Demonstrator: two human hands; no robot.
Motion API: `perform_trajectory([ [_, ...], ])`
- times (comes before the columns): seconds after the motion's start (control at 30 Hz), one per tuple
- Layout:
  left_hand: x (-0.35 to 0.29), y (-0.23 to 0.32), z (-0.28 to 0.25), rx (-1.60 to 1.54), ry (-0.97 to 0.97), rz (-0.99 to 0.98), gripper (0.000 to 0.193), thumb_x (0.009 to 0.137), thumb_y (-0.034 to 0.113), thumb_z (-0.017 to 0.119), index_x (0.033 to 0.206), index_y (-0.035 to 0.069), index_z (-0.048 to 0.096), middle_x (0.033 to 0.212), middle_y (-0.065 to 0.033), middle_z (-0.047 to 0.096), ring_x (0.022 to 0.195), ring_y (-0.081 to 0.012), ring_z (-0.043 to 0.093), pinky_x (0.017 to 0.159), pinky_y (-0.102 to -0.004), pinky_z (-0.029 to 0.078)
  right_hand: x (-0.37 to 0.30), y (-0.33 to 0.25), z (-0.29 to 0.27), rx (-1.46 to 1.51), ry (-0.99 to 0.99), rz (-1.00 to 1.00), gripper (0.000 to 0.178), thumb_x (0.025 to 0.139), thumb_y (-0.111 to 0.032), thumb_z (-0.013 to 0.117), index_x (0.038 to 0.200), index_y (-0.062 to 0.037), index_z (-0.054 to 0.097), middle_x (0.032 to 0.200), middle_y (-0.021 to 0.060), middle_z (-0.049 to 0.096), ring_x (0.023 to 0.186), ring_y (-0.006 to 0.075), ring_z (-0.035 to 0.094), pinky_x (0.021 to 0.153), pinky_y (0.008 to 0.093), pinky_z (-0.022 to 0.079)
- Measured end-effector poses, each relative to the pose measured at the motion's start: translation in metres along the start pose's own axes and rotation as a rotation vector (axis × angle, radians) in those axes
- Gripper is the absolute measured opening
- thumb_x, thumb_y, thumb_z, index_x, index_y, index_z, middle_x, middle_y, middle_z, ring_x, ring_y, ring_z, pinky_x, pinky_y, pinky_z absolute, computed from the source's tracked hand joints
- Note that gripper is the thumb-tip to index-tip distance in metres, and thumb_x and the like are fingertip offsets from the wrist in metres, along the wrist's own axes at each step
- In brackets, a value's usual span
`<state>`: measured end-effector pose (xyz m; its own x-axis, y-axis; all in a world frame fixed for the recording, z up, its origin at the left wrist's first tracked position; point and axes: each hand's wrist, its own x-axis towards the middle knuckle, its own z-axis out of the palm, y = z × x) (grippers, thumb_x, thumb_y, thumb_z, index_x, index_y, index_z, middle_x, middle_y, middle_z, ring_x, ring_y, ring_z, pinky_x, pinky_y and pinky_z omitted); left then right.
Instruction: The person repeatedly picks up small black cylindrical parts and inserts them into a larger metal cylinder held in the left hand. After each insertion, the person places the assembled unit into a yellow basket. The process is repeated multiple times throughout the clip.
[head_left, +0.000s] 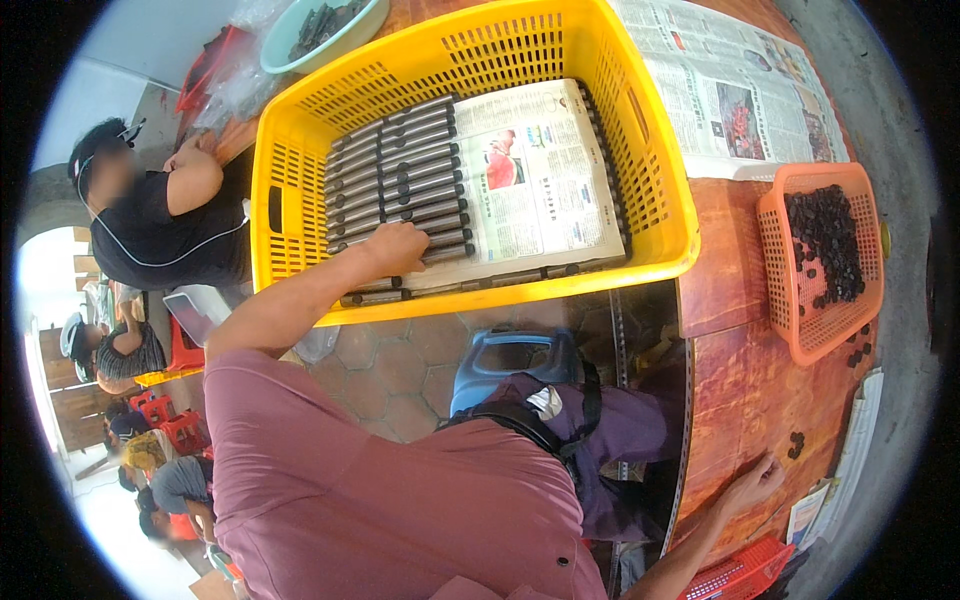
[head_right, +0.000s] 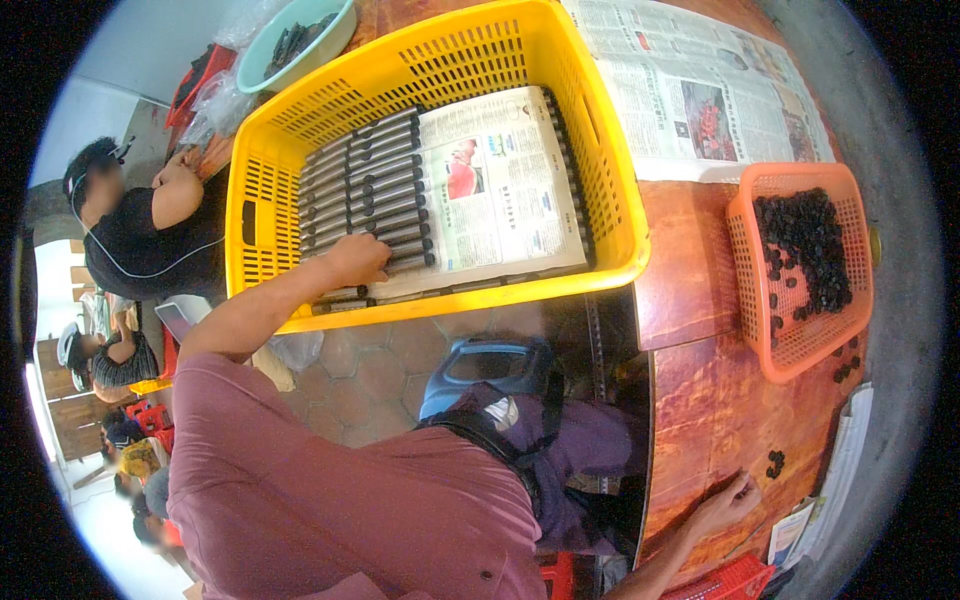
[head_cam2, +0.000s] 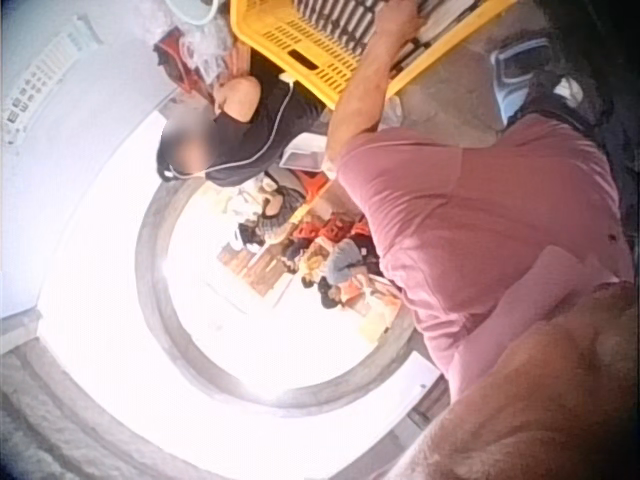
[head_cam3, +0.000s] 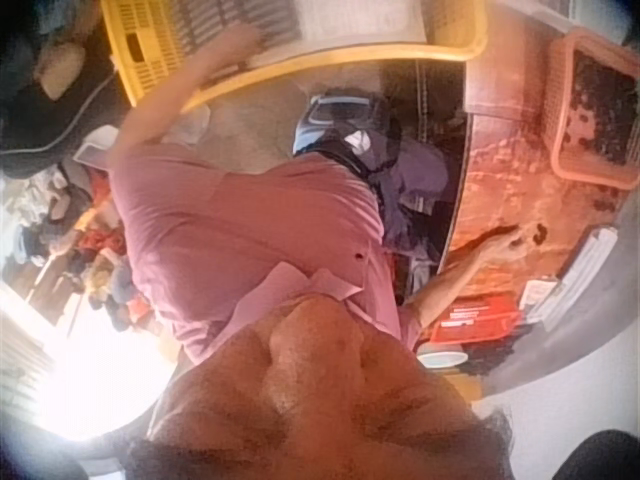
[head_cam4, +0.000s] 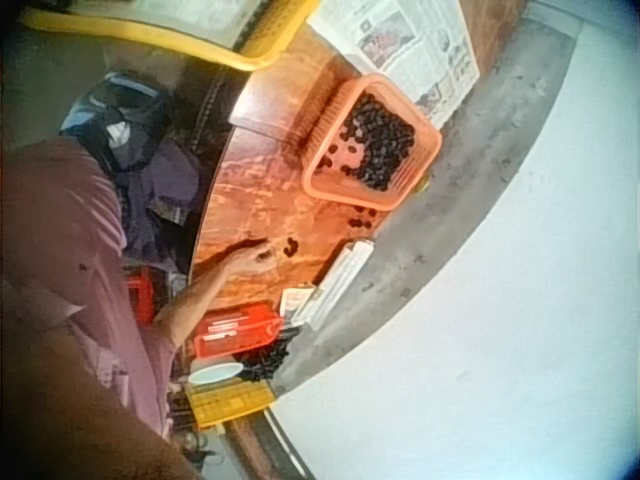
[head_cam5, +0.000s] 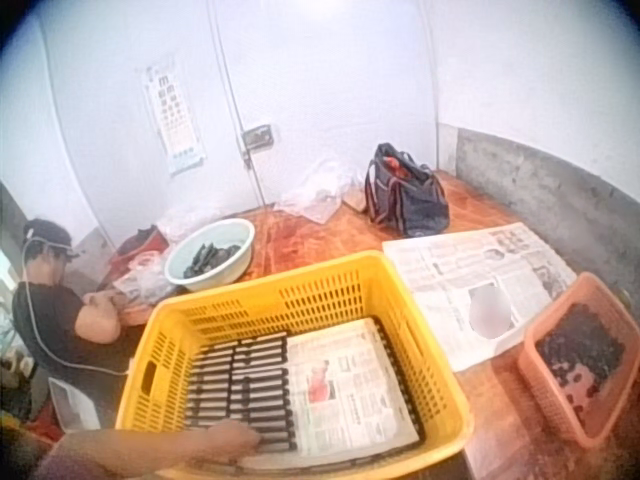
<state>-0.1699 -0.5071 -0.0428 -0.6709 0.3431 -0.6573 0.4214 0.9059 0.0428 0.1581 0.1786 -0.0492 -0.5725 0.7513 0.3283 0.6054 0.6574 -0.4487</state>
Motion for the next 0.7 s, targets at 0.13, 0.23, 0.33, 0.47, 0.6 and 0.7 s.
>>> perform_trajectory([
  [0.13, 0.000, -0.001, -0.026, -0.002, -0.088, -0.070, 0.026, 0.086, 0.026, 0.076, 0.096, 0.002, 0.077, 0.101, -0.0192, 0.076, 0.101, -0.0377, 0.072, 0.085, -0.0481, 0.058, -0.001, -0.002, 0.002, 0.042, 0.001, 0.019, 0.038, 0.106, -0.034, 0.062, 0.101, 0.0038, 0.063, 0.096, 0.0120, 0.057, 0.092, 0.0256, 0.054, 0.086, 0.0386, 0.046],
  [0.23, 0.002, -0.014, -0.048, -0.007, -0.011, -0.127, 0.022, 0.087, 0.025, 0.074, 0.096, 0.005, 0.076, 0.104, -0.0181, 0.076, 0.103, -0.0374, 0.071, 0.085, -0.0483, 0.057, -0.001, -0.003, 0.003, 0.077, -0.008, 0.054, 0.037, 0.106, -0.033, 0.061, 0.102, 0.0039, 0.064, 0.098, 0.0126, 0.058, 0.093, 0.0258, 0.055, 0.088, 0.0385, 0.046],
  [0.33, -0.004, -0.025, -0.059, -0.049, 0.239, -0.150, 0.023, 0.086, 0.026, 0.075, 0.101, 0.008, 0.073, 0.103, -0.0162, 0.075, 0.100, -0.0364, 0.071, 0.083, -0.0478, 0.056, 0.001, 0.006, 0.003, 0.072, -0.011, 0.032, 0.036, 0.106, -0.032, 0.062, 0.103, 0.0042, 0.064, 0.098, 0.0129, 0.059, 0.092, 0.0256, 0.056, 0.087, 0.0381, 0.047],
  [0.47, -0.018, -0.007, -0.092, -0.118, 0.392, -0.171, 0.025, 0.087, 0.027, 0.075, 0.104, 0.010, 0.070, 0.106, -0.0151, 0.073, 0.102, -0.0353, 0.070, 0.084, -0.0479, 0.055, -0.005, -0.004, 0.005, 0.169, -0.015, 0.112, 0.035, 0.105, -0.030, 0.063, 0.103, 0.0046, 0.063, 0.096, 0.0128, 0.059, 0.088, 0.0246, 0.056, 0.081, 0.0375, 0.050],
  [0.6, -0.039, 0.038, -0.124, -0.050, 0.668, 0.021, 0.021, 0.091, 0.023, 0.072, 0.103, 0.005, 0.071, 0.102, -0.0177, 0.071, 0.099, -0.0391, 0.068, 0.083, -0.0502, 0.054, -0.010, -0.046, -0.002, 0.095, 0.029, 0.064, 0.027, 0.104, -0.023, 0.061, 0.096, 0.0025, 0.060, 0.094, 0.0115, 0.053, 0.089, 0.0230, 0.053, 0.081, 0.0400, 0.048],
  [0.7, -0.057, 0.101, -0.148, -0.064, 0.819, 0.084, 0.019, 0.095, 0.018, 0.070, 0.107, 0.003, 0.072, 0.100, -0.0176, 0.072, 0.093, -0.0366, 0.070, 0.081, -0.0451, 0.056, -0.012, -0.051, -0.001, 0.184, 0.022, 0.113, 0.020, 0.095, -0.013, 0.064, 0.084, 0.0007, 0.054, 0.088, 0.0120, 0.050, 0.088, 0.0268, 0.049, 0.080, 0.0436, 0.043],
])
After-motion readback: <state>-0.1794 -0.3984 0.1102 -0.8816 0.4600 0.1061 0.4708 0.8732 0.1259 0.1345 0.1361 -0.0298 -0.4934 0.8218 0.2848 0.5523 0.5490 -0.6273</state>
